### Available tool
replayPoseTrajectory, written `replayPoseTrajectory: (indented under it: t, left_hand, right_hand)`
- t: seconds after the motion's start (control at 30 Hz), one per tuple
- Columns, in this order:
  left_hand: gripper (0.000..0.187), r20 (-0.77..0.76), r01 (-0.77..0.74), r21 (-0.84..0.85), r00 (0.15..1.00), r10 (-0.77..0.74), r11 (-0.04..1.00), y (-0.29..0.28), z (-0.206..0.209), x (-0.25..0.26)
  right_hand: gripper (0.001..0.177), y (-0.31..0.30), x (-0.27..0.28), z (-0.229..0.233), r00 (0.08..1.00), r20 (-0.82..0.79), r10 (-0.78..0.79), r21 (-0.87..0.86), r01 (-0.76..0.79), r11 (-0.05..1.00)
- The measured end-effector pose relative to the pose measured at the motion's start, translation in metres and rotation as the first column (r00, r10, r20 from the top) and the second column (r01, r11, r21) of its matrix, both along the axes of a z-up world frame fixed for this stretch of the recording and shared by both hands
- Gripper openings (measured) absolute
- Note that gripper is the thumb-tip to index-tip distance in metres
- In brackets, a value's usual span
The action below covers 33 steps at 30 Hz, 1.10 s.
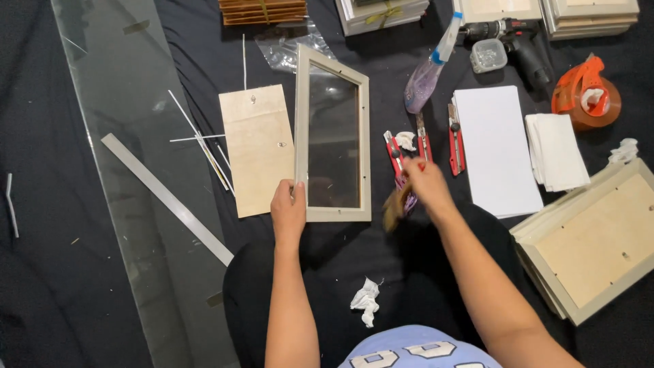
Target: Cleaning a glass picture frame with a brush and a utility knife to prepare it for assembly.
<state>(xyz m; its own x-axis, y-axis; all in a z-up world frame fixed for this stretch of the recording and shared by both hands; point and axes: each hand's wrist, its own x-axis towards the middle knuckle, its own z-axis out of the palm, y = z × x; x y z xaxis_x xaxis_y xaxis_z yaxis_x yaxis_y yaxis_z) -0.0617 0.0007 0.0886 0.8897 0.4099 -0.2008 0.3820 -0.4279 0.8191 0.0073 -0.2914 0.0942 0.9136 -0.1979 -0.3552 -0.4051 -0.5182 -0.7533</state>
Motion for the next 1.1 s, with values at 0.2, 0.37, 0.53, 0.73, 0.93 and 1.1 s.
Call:
replayPoseTrajectory:
  t: [0.2, 0.37, 0.53, 0.73, 0.93, 1.1]
  left_hand:
    - [0.022, 0.093, -0.026, 0.027, 0.995, 0.023, 0.999, -0.004, -0.002, 0.0]
    - [0.019, 0.133, -0.041, 0.051, 0.99, 0.034, 0.998, -0.005, -0.007, 0.0]
    - [0.017, 0.169, -0.056, 0.083, 0.985, 0.042, 0.995, -0.001, -0.018, -0.001]
    - [0.017, 0.126, -0.026, 0.042, 0.992, 0.021, 0.999, -0.003, -0.005, 0.001]
    - [0.018, 0.136, -0.072, 0.096, 0.989, 0.058, 0.993, -0.01, -0.006, -0.004]
    - [0.02, 0.138, -0.058, 0.064, 0.989, 0.049, 0.996, -0.016, 0.005, -0.003]
  right_hand:
    - [0.043, -0.004, 0.004, 0.043, 0.974, 0.174, -0.148, 0.463, 0.051, 0.885]
    - [0.046, 0.045, -0.019, 0.029, 0.989, 0.139, -0.058, 0.603, -0.038, 0.797]
    - [0.027, 0.023, -0.024, 0.038, 0.937, 0.328, 0.119, -0.281, -0.023, 0.959]
    - [0.03, 0.034, -0.018, 0.032, 0.984, 0.119, -0.135, 0.546, 0.048, 0.836]
    - [0.025, 0.029, 0.005, 0.029, 0.957, 0.263, -0.125, 0.091, 0.104, 0.99]
    - [0.021, 0.064, 0.031, 0.033, 0.923, 0.225, -0.311, 0.669, 0.086, 0.738]
